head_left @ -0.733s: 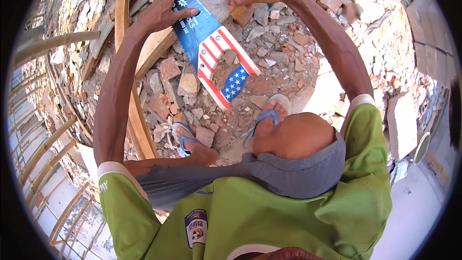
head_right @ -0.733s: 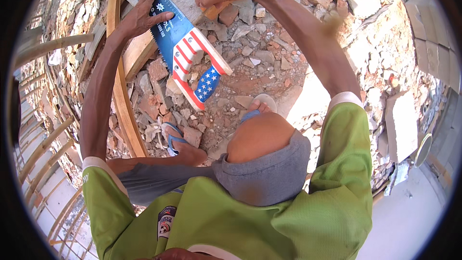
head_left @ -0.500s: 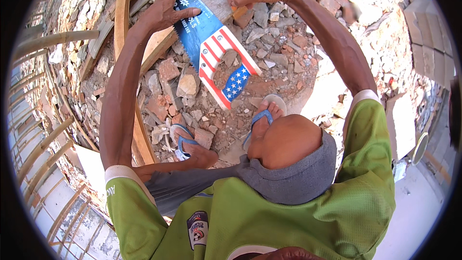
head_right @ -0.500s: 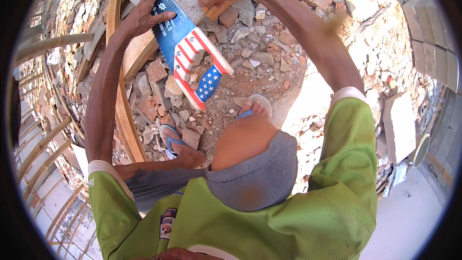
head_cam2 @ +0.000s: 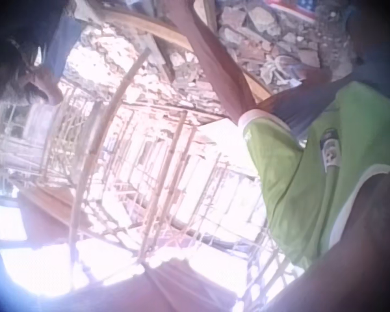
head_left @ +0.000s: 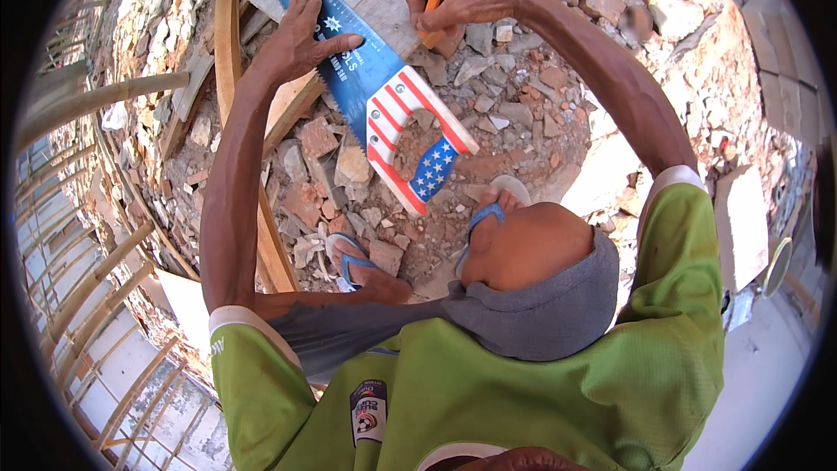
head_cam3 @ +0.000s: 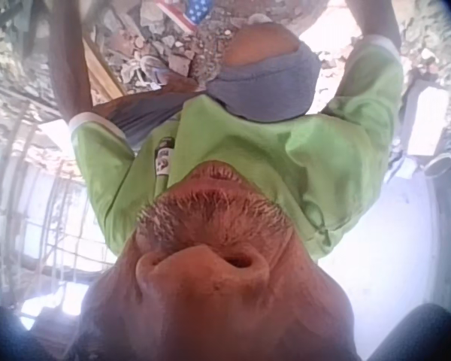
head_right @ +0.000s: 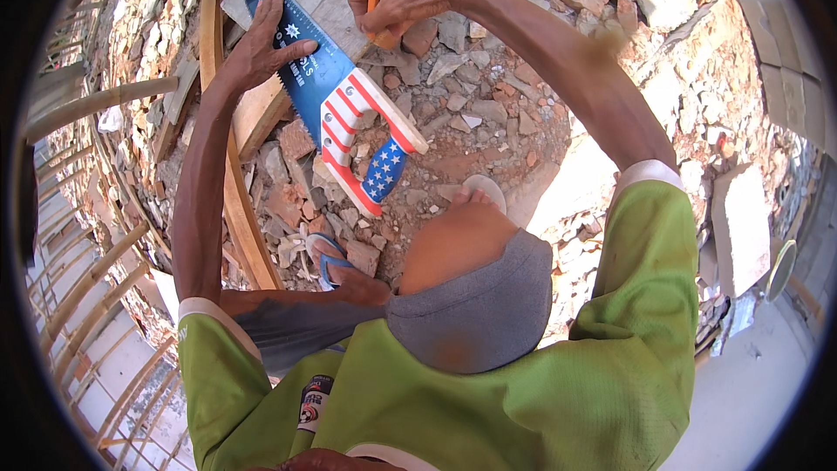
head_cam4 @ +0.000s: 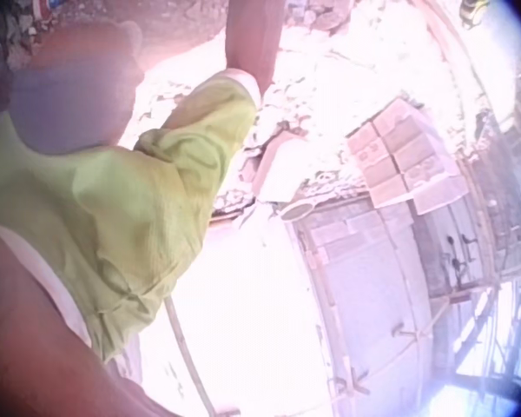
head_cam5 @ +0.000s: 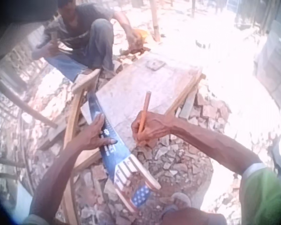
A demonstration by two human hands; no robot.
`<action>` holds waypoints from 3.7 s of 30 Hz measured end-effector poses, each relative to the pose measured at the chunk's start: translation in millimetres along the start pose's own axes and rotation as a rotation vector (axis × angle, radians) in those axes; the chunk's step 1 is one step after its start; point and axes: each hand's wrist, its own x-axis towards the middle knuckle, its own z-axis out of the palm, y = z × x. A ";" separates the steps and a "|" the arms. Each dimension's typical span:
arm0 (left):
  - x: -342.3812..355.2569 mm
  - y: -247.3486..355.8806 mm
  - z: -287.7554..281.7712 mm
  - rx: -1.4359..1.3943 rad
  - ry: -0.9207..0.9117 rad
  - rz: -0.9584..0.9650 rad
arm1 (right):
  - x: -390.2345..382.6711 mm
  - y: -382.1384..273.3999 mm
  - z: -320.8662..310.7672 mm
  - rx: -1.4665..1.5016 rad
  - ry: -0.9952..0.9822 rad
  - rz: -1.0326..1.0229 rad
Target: The person measures and marks a ceramic tile using a ruler and pencil, then uses a hand saw to cut along the marked line. Another person is visible nearby working on a separate tile.
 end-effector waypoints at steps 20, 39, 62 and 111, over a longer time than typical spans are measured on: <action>6.6 9.6 -10.4 0.096 -0.115 -0.072 | -4.2 -4.1 -1.2 0.018 0.054 0.038; 54.5 -43.0 -64.9 0.176 -0.099 -0.025 | -82.1 -22.9 145.3 0.539 0.622 0.115; 56.6 -70.5 -41.6 -0.017 -0.072 -0.044 | -90.1 -12.4 126.2 0.569 0.561 0.172; 52.5 -64.0 -40.2 -0.049 -0.075 -0.100 | -89.8 -11.2 117.8 0.581 0.549 0.166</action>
